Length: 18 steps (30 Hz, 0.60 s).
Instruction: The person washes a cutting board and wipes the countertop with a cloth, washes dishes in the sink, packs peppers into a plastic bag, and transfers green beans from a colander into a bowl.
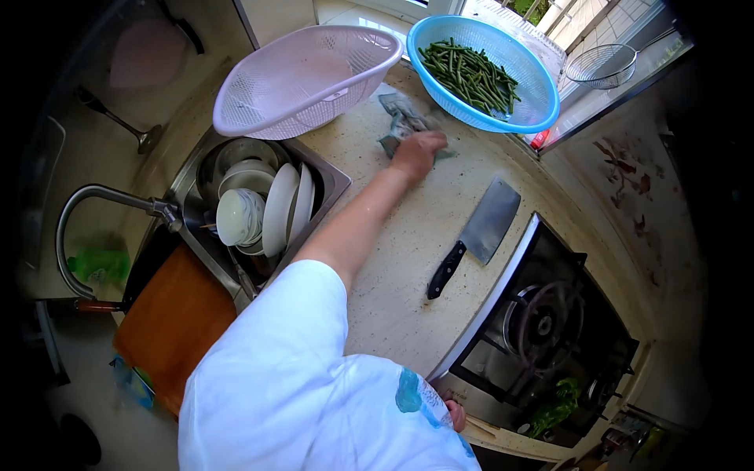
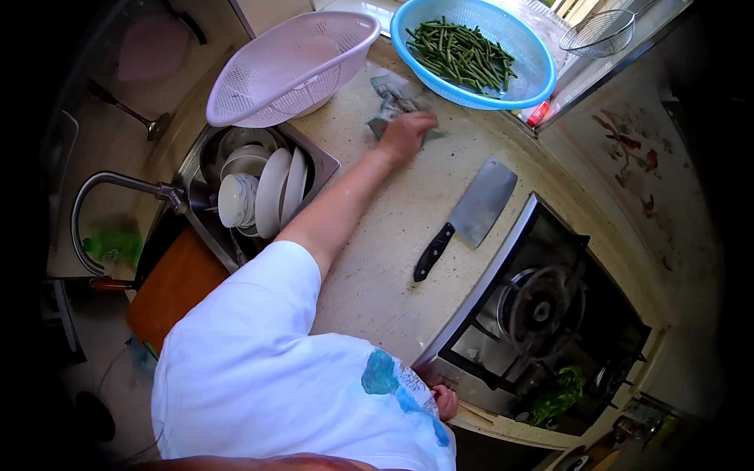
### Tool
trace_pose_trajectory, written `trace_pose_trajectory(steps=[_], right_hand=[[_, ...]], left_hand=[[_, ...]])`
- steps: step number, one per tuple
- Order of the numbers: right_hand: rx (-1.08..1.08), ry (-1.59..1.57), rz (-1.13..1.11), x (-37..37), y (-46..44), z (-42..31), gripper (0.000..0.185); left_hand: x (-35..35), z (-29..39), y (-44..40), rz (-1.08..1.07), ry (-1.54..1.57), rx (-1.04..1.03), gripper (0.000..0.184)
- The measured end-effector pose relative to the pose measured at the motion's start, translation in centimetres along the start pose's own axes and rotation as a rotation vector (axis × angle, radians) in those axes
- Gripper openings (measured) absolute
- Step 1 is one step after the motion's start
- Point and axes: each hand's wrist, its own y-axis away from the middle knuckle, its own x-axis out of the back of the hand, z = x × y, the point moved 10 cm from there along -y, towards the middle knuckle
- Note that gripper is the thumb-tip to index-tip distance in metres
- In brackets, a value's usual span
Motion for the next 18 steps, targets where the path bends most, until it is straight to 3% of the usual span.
trace_pose_trajectory(steps=[3,5,6,10,13,16,18], right_hand=[[-0.05,-0.01,-0.037,-0.4,0.1,0.6,0.01],[-0.046,-0.022,0.012,0.4,-0.6,-0.5,0.01],[-0.045,-0.033,0.057,1.0,-1.0,-1.0,0.009],[-0.097,-0.059,0.118,2.0,-1.8,-2.2,0.009],[-0.08,-0.059,0.155,2.4,-1.9,-2.6,0.008],[-0.09,-0.08,0.15,2.3,-2.0,-2.4,0.006],[-0.083,-0.076,0.14,2.1,-2.1,-2.3,0.006]], left_hand=[[0.4,4.0,4.7,-0.028,0.088,-0.006,0.023],[2.2,4.6,7.1,0.014,-0.012,0.0,0.021],[3.0,3.9,7.4,0.013,-0.012,-0.004,0.021],[6.7,-3.5,5.3,-0.1,-0.519,0.318,0.032],[6.8,-6.3,4.7,-0.067,-0.544,0.448,0.036],[4.3,-3.7,6.7,-0.041,-0.664,0.4,0.037],[1.5,1.5,9.5,-0.089,-0.686,0.235,0.041]])
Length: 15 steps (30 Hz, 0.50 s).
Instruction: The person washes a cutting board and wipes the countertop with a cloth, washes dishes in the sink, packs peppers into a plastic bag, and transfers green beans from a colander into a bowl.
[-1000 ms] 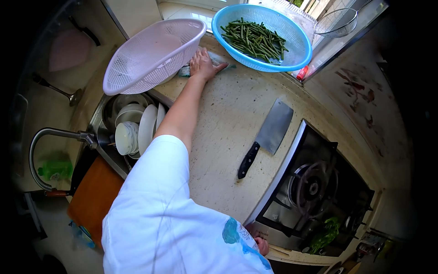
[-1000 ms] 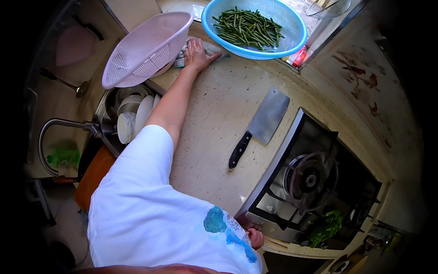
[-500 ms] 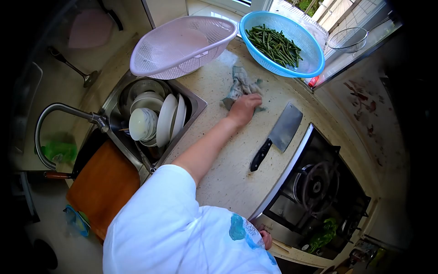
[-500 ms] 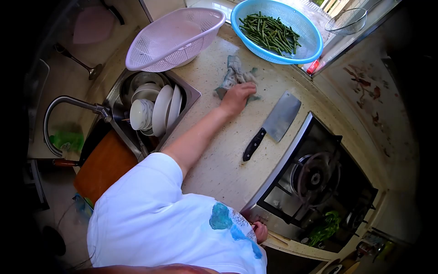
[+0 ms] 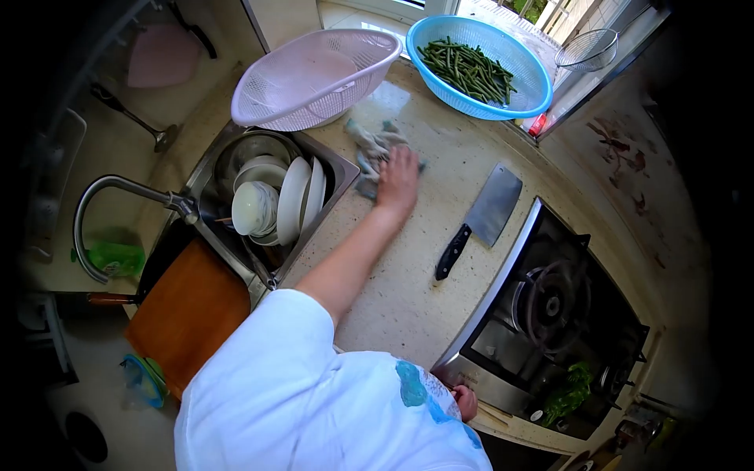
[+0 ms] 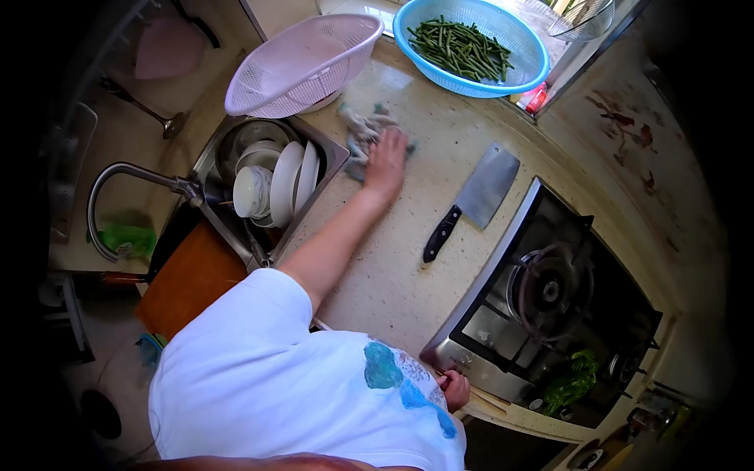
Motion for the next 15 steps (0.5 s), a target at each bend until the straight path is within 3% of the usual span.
trace_pose_trajectory(steps=[2,5,11,15], right_hand=[[0.005,0.018,-0.012,-0.2,0.4,0.4,0.006],[0.001,0.028,-0.066,-0.7,0.6,1.4,0.007],[0.041,0.022,-0.043,-0.5,0.8,1.3,0.007],[0.04,0.028,-0.073,-0.6,0.6,0.9,0.007]], left_hand=[[1.4,4.6,3.8,-0.169,0.228,-0.103,0.046],[0.7,5.2,4.0,-0.292,0.301,-0.142,0.049],[-1.8,-2.1,-8.4,0.002,0.121,0.09,0.039],[-3.7,1.0,-12.2,-0.001,0.108,0.075,0.035]])
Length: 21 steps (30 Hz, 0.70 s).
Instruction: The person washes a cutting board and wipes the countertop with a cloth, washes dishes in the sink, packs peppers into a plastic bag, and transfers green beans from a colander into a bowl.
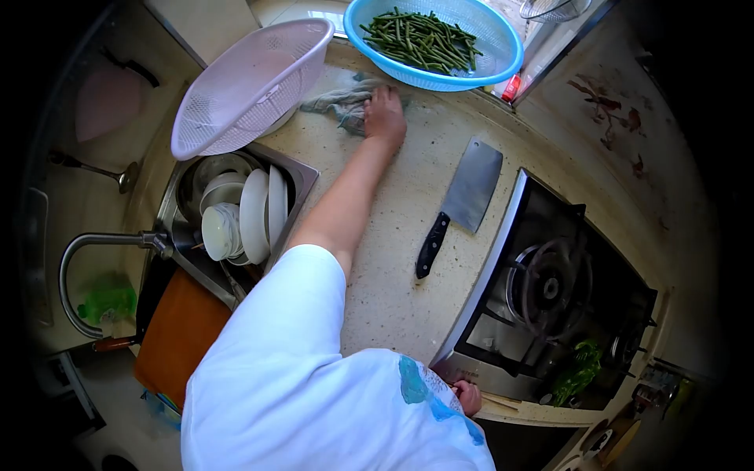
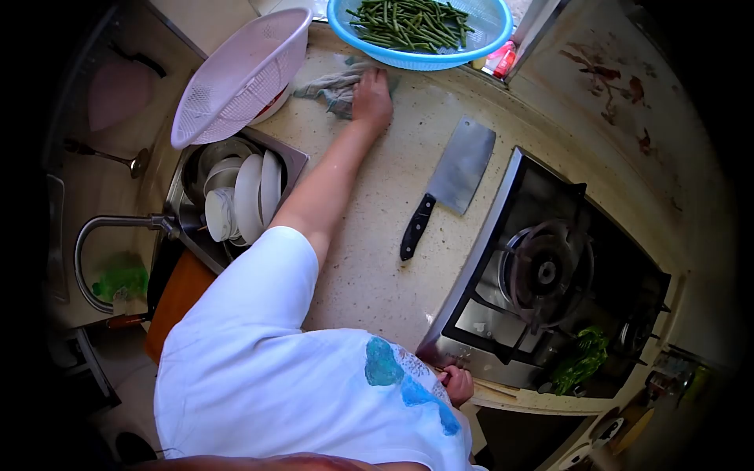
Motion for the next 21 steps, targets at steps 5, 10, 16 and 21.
trace_pose_trajectory(steps=[5,10,16,21], right_hand=[[0.004,-0.014,0.053,0.9,-1.0,-1.0,0.012],[0.023,-0.002,0.112,2.0,-1.5,-1.7,0.01],[0.007,-0.055,0.144,3.2,-1.3,-2.0,0.012],[0.012,-0.105,0.141,3.6,-0.9,-1.8,0.011]], left_hand=[[-1.2,10.6,3.6,0.045,0.369,-0.451,0.031],[1.4,9.9,9.0,0.006,0.422,-0.503,0.028],[7.6,6.8,19.1,-0.057,0.486,-0.447,0.039],[11.8,5.0,26.3,-0.102,0.458,-0.454,0.043]])
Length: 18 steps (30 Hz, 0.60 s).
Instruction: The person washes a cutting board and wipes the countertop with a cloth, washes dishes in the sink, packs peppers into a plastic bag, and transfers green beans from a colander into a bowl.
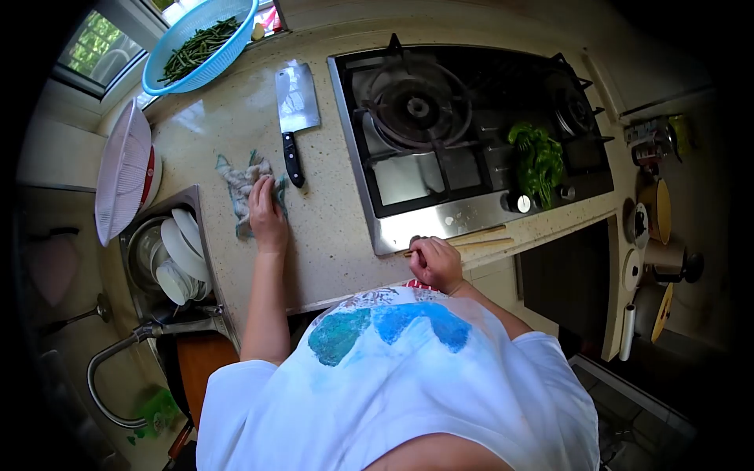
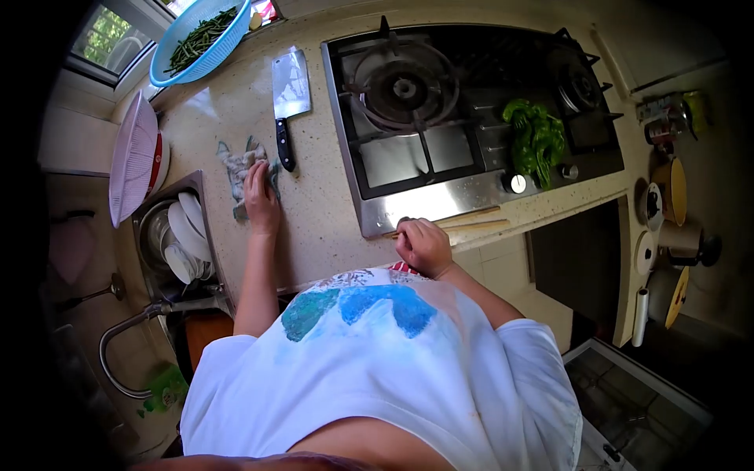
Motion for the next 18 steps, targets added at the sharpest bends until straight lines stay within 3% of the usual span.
trace_pose_trajectory(steps=[10,16,18], right_hand=[[0.069,-0.23,-0.022,2.5,1.5,0.3,0.011],[0.019,0.035,0.142,9.0,2.7,3.6,0.02],[0.013,0.034,0.053,9.1,2.7,4.9,0.025]], left_hand=[[2.0,6.7,9.7,0.008,-0.02,0.042,0.043],[-0.6,11.4,10.4,0.04,0.177,0.11,0.037],[-1.5,11.7,10.6,0.053,0.167,0.117,0.036]])
